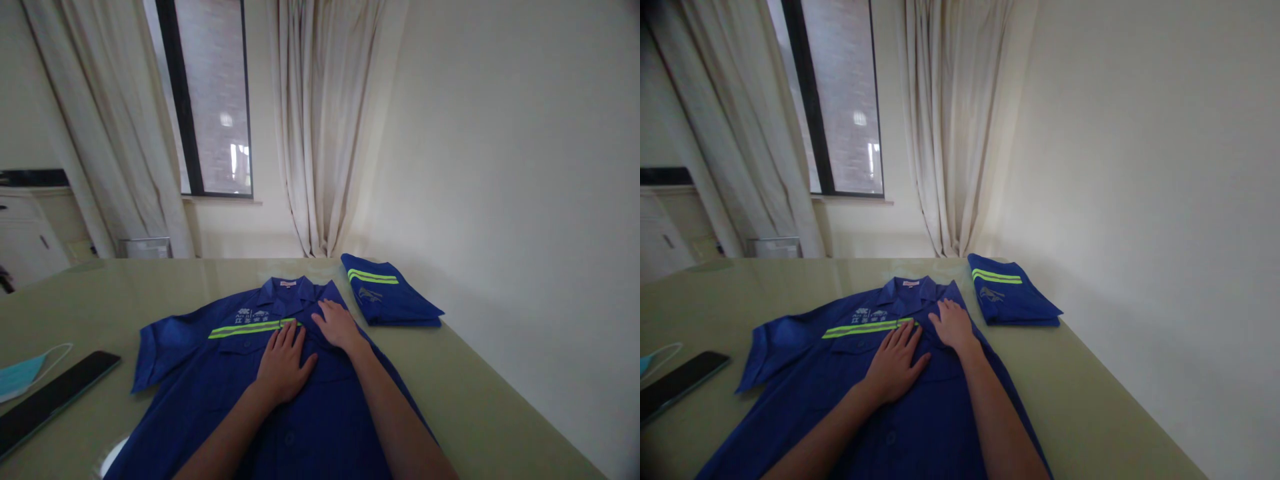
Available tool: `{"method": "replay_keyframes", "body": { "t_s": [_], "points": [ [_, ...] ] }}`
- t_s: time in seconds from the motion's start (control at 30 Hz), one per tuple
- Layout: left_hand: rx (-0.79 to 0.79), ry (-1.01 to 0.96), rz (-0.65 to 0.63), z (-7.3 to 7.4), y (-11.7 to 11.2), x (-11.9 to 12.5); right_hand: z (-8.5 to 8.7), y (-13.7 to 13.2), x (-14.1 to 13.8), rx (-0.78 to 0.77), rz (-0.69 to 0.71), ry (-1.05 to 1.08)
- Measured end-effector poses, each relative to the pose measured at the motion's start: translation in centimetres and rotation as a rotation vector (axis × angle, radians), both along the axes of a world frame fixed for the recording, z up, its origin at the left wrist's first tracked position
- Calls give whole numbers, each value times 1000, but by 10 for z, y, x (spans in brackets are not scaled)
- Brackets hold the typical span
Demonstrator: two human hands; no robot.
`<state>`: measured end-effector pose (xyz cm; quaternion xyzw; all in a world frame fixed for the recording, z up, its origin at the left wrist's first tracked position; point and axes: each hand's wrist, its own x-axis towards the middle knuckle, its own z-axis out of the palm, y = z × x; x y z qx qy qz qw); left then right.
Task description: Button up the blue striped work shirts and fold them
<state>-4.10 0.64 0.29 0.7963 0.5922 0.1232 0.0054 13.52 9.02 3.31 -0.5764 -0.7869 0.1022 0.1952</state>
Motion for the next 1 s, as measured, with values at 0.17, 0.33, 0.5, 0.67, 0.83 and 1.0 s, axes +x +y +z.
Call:
{"method": "replay_keyframes", "body": {
  "t_s": [0.17, 0.33, 0.5, 0.67, 0.83, 1.0],
  "points": [
    [4, -14, 3, -3, -1, 0, -21, -2, -3, -90, -40, -165],
    [-8, -82, -30, -1, 4, -1, -18, 0, 3, -49, -135, -165],
    [16, -191, 104, 29, 31, -58, -22, 0, 8, -71, -270, -169],
    [-43, -29, 657, 39, 36, -164, -23, 2, 12, -85, -345, -182],
    [-98, -91, 1051, 25, 24, -213, -18, 2, 9, -12, -400, -231],
    [-145, -140, 1049, 30, 23, -227, -17, 3, 4, 25, -252, -213]
  ]
}}
